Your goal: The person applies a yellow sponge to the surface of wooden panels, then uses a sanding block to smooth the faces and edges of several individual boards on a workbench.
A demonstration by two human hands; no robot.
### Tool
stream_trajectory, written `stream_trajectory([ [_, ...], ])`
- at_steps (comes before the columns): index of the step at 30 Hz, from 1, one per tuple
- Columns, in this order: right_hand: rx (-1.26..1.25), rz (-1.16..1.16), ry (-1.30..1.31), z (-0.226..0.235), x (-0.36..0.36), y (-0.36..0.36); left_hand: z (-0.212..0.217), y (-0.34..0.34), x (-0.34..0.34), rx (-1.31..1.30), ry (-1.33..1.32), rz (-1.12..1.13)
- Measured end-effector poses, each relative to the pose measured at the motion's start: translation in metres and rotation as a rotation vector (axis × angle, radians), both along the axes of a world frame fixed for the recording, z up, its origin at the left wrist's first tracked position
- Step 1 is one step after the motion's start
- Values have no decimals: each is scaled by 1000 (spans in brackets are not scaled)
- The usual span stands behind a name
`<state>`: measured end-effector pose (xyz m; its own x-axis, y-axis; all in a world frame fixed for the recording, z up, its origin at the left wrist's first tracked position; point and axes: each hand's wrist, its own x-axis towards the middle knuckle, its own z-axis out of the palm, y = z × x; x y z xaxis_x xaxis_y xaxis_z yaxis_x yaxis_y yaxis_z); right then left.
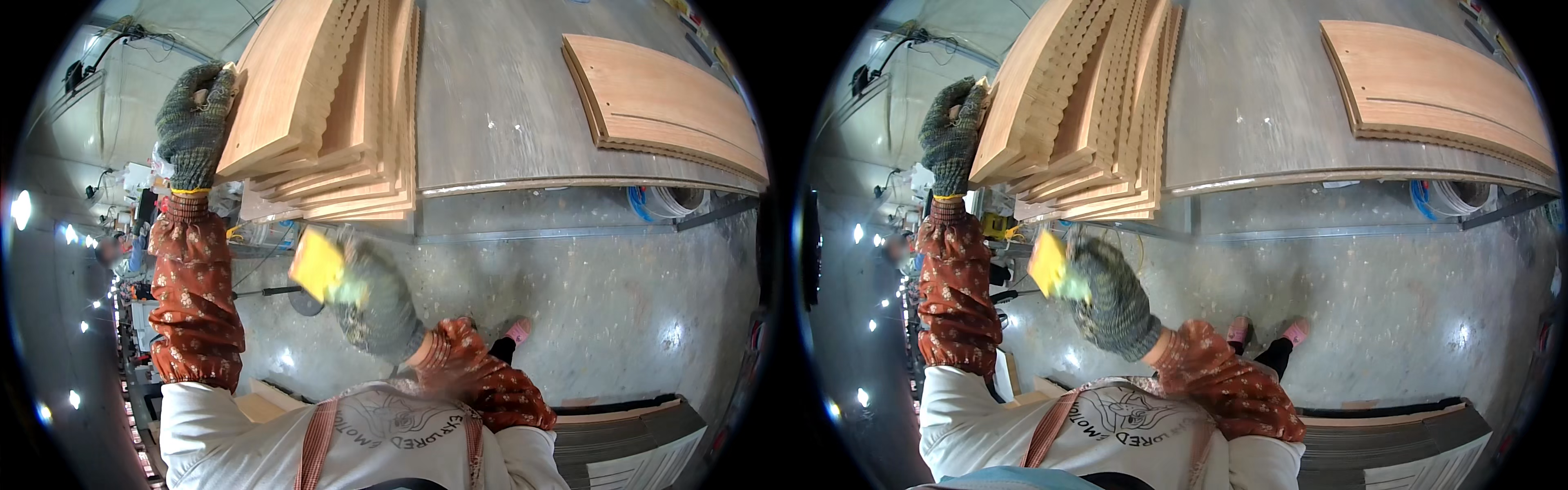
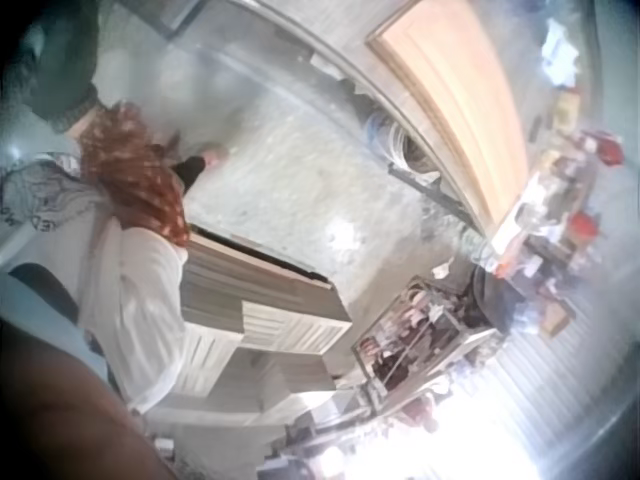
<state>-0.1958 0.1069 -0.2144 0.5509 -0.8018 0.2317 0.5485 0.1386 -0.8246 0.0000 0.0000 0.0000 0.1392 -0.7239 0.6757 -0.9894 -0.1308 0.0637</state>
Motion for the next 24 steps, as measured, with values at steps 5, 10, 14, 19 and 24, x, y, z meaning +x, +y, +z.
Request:
stream_trajectory([
  [5,-152,-327,-90,-46,-1,14,7,-4,4,-44,-36,-45],
  [10,97,-483,-49,-41,-12,-20,8,-5,11,-13,6,-59],
  [14,-135,-700,191,-28,-16,-38,9,-5,11,28,-58,42],
  [19,-204,-821,218,-2,-17,-61,9,-6,13,14,-56,43],
  [24,-176,-700,209,3,-20,-70,9,-4,10,7,-25,21],
])
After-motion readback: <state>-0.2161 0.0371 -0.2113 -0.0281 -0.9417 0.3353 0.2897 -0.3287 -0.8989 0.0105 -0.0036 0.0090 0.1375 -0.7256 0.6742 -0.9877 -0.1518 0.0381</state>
